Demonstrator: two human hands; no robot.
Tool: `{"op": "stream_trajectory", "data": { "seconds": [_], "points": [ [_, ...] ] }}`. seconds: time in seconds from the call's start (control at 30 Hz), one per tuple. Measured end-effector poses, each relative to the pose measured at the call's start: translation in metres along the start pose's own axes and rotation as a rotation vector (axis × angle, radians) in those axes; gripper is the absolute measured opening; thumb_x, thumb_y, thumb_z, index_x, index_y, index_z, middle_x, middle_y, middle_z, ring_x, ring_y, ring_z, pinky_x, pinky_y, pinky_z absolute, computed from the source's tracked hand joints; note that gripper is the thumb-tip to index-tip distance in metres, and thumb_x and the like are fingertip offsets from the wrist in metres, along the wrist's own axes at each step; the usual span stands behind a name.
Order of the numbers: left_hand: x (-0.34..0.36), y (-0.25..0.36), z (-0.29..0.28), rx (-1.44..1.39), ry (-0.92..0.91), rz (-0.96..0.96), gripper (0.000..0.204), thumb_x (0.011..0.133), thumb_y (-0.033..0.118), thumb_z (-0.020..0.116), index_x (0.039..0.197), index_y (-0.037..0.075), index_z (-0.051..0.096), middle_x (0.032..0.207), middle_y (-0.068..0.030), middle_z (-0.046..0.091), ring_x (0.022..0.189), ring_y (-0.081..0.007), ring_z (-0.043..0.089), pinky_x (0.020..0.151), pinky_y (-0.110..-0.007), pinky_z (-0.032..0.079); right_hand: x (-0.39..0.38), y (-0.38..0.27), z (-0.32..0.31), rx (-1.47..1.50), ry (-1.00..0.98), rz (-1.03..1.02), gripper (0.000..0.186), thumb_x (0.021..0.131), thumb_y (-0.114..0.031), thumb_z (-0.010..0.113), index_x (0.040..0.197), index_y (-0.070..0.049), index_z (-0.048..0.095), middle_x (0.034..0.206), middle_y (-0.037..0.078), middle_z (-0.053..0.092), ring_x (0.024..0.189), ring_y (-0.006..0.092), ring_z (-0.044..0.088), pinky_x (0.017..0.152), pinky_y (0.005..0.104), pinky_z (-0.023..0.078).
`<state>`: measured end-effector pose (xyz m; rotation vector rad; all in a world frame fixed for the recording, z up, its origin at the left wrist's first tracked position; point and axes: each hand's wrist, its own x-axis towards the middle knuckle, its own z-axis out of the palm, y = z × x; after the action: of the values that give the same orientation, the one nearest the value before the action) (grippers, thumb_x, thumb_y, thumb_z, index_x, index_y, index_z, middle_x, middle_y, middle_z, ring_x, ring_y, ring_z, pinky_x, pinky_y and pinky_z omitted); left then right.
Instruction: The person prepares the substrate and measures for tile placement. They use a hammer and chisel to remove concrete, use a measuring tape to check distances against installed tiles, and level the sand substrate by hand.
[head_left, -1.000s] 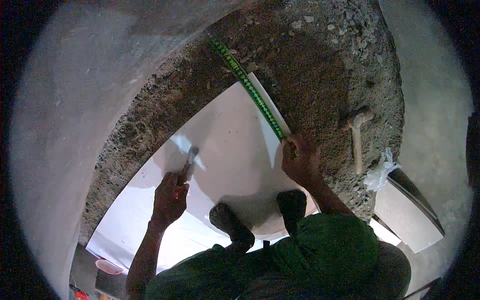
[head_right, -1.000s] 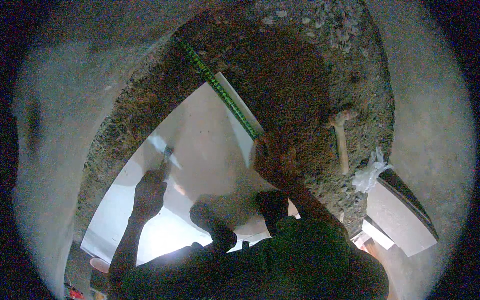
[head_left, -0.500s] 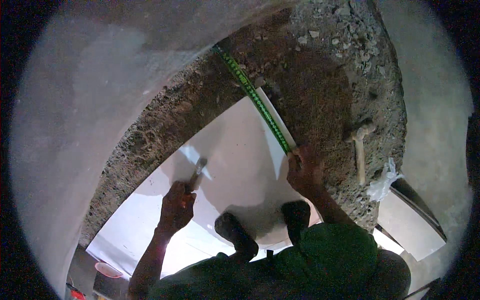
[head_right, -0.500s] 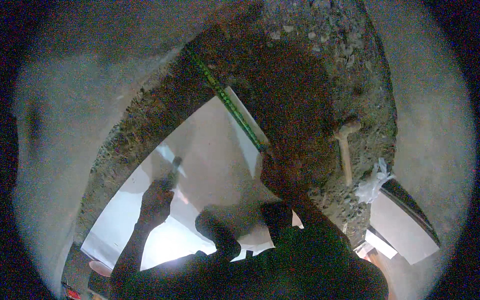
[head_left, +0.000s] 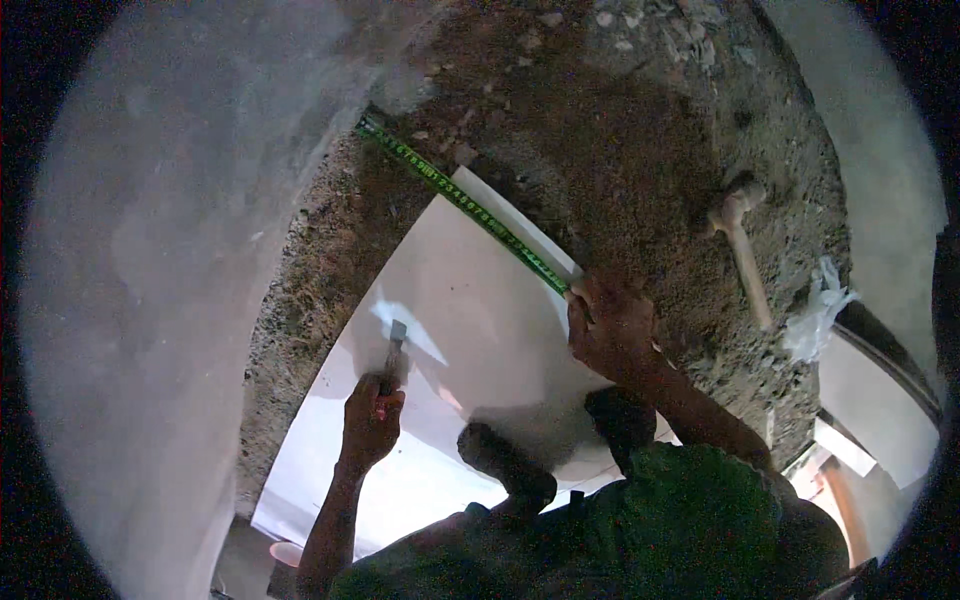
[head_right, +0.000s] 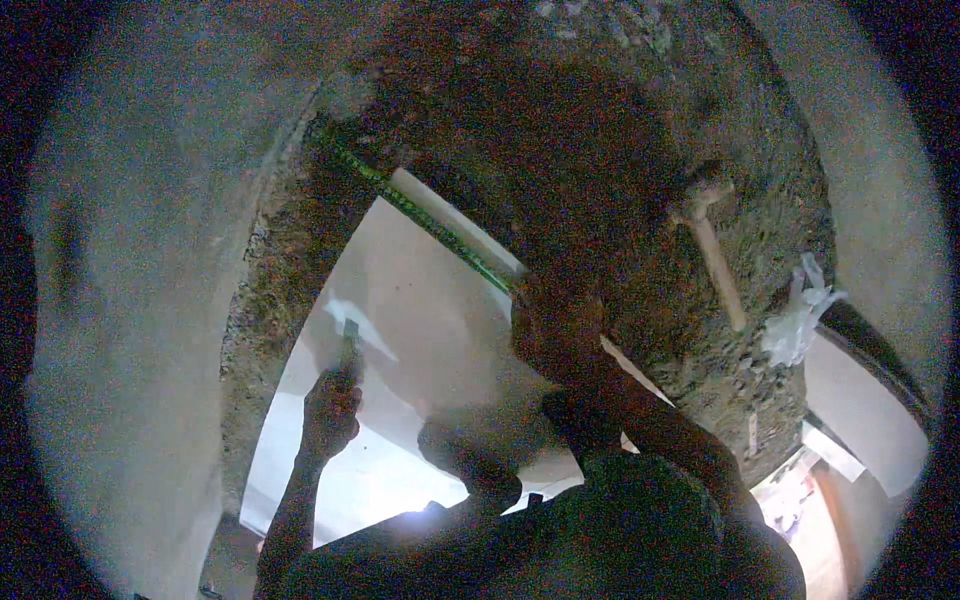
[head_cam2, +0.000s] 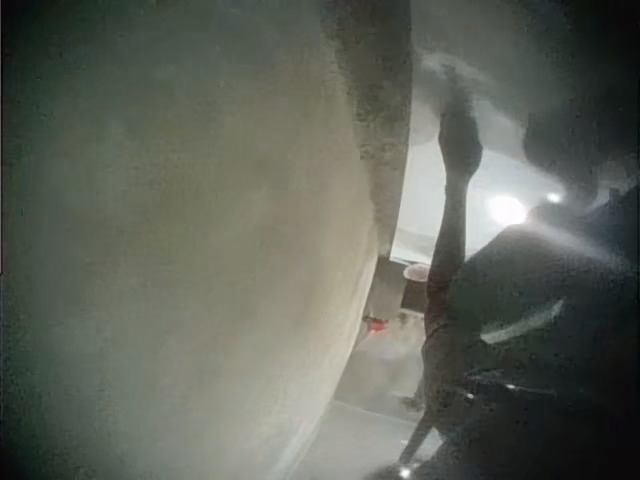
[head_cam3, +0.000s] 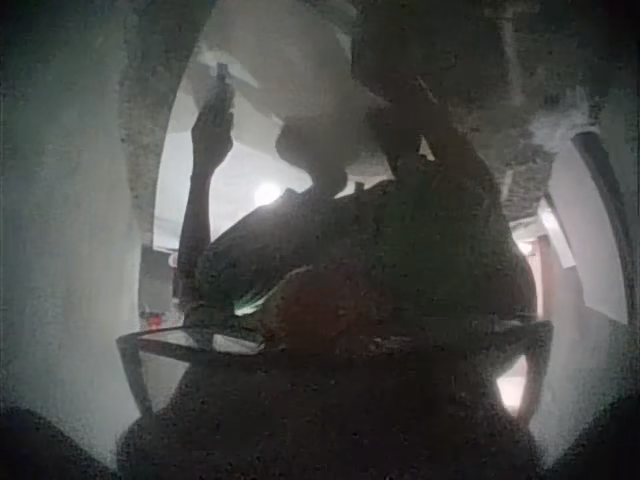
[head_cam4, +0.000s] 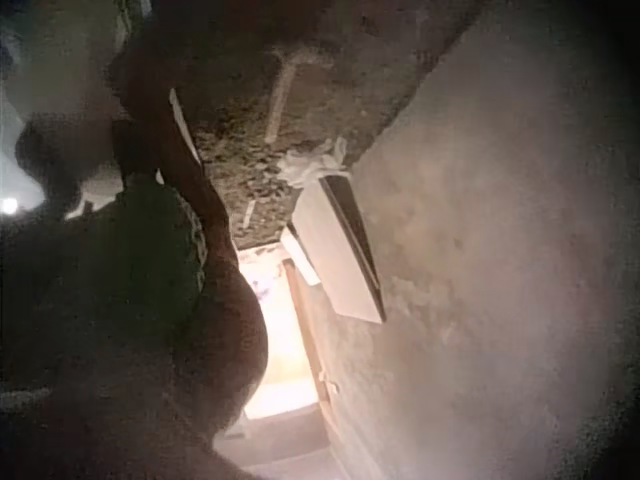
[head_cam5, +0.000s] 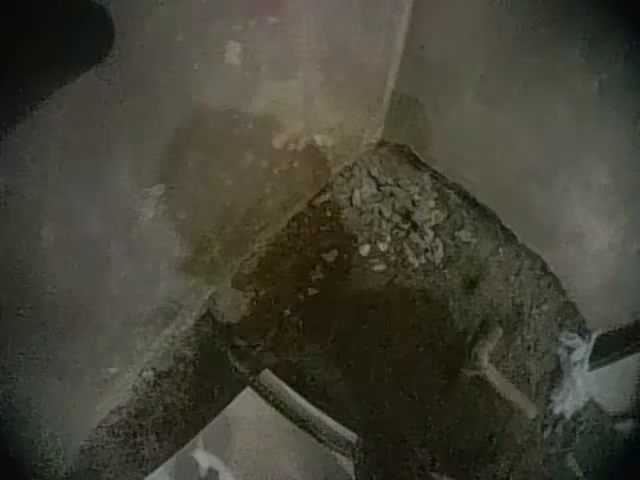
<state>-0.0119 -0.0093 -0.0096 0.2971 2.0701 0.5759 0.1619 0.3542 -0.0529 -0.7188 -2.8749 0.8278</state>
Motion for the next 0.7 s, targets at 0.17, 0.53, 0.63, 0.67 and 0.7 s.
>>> {"op": "stream_trajectory", "data": {
  "seconds": [0.17, 0.53, 0.63, 0.67, 0.7],
  "points": [
    [0.004, -0.007, -0.002, 0.004, -0.033, -0.181, 0.018, 0.096, 0.017, 0.068, 0.102, 0.002, 0.060, 0.093, -0.0197, 0.067, 0.085, -0.0378, 0.068, 0.077, -0.044, 0.054, 0.016, -0.018, -0.005, -0.055, 0.002, 0.009, 0.014, 0.083, -0.006, 0.071, 0.094, -0.008, 0.063, 0.089, 0.015, 0.064, 0.077, 0.0366, 0.066, 0.064, 0.0520, 0.052],
    [0.001, 0.012, -0.004, 0.133, -0.018, -0.046, 0.021, 0.095, 0.008, 0.066, 0.114, 0.001, 0.063, 0.092, -0.0072, 0.068, 0.085, -0.0168, 0.066, 0.077, -0.033, 0.055, 0.016, -0.011, 0.011, 0.135, 0.036, 0.079, 0.014, 0.084, -0.009, 0.069, 0.097, -0.005, 0.064, 0.090, 0.017, 0.063, 0.083, 0.0377, 0.067, 0.067, 0.0507, 0.053],
    [0.000, 0.028, -0.003, 0.156, -0.076, -0.028, 0.018, 0.095, 0.009, 0.066, 0.111, 0.001, 0.063, 0.091, -0.0093, 0.069, 0.085, -0.0188, 0.068, 0.077, -0.035, 0.055, 0.016, -0.013, -0.004, 0.239, 0.038, 0.143, 0.013, 0.084, -0.008, 0.068, 0.096, -0.005, 0.063, 0.094, 0.017, 0.061, 0.088, 0.0374, 0.067, 0.067, 0.0522, 0.053],
    [0.003, 0.018, 0.000, 0.036, -0.064, -0.095, 0.017, 0.096, 0.010, 0.066, 0.111, 0.001, 0.063, 0.091, -0.0092, 0.070, 0.084, -0.0186, 0.068, 0.076, -0.035, 0.055, 0.015, -0.013, -0.005, 0.204, -0.011, 0.167, 0.013, 0.084, -0.007, 0.068, 0.095, -0.005, 0.062, 0.096, 0.017, 0.060, 0.091, 0.0373, 0.066, 0.067, 0.0529, 0.052],
    [0.004, 0.018, 0.001, -0.087, -0.051, -0.163, 0.016, 0.096, 0.011, 0.066, 0.110, 0.001, 0.063, 0.090, -0.0091, 0.070, 0.083, -0.0184, 0.069, 0.075, -0.034, 0.055, 0.014, -0.012, -0.006, 0.213, -0.011, 0.173, 0.013, 0.084, -0.007, 0.068, 0.095, -0.005, 0.062, 0.096, 0.017, 0.060, 0.091, 0.0373, 0.066, 0.067, 0.0529, 0.052]
  ]
}}
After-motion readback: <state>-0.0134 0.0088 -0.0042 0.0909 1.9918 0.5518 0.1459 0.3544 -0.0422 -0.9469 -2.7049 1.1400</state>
